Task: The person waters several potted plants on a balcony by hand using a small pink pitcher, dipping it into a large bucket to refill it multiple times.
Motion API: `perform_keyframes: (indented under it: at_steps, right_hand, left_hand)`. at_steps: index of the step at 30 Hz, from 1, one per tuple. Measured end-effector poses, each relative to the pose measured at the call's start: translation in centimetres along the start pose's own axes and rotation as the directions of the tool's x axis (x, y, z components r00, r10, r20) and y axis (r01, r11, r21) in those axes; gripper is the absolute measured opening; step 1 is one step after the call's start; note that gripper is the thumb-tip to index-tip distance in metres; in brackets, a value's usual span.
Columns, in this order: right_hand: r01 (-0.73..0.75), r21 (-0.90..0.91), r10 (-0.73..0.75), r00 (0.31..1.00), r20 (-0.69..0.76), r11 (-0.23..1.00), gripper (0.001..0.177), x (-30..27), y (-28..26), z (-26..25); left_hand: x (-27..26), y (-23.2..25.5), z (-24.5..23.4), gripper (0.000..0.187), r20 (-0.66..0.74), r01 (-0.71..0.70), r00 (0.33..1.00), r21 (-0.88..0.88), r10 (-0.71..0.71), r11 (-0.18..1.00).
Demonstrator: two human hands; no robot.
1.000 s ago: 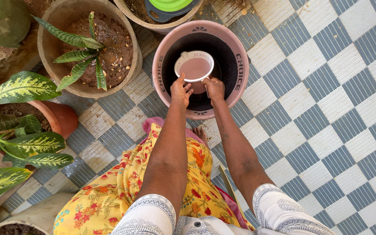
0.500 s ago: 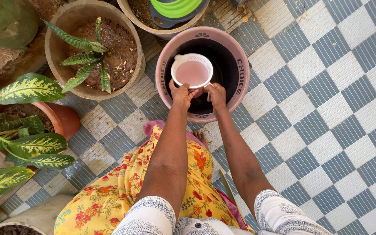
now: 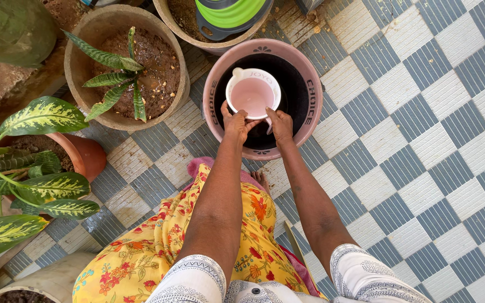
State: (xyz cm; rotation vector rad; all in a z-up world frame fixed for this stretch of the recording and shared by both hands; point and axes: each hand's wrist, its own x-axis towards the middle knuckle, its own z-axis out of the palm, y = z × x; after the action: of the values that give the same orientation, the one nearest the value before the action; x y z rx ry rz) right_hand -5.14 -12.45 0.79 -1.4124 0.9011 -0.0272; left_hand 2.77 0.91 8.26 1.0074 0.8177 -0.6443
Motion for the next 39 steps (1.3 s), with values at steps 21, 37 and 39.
perform_keyframes:
  at_steps: [21, 37, 39]
  right_hand:
    - [0.252, -0.18, -0.268, 0.961, -0.072, 0.951, 0.05, 0.4, 1.4, -0.1]
    - [0.234, -0.252, -0.25, 0.968, -0.031, 0.939, 0.051, -0.9, 0.4, -1.1]
    - [0.239, -0.272, -0.252, 0.968, -0.013, 0.932, 0.052, -1.3, -0.4, -1.5]
  left_hand:
    - [-0.7, 0.5, 0.3, 0.088, 0.008, -0.012, 1.0, 0.119, 0.011, 0.993]
    - [-3.0, 1.5, 1.2, 0.084, 0.008, -0.033, 0.999, 0.175, 0.032, 0.984]
    - [-3.3, 1.6, 1.3, 0.083, 0.016, -0.044, 0.999, 0.182, 0.042, 0.982]
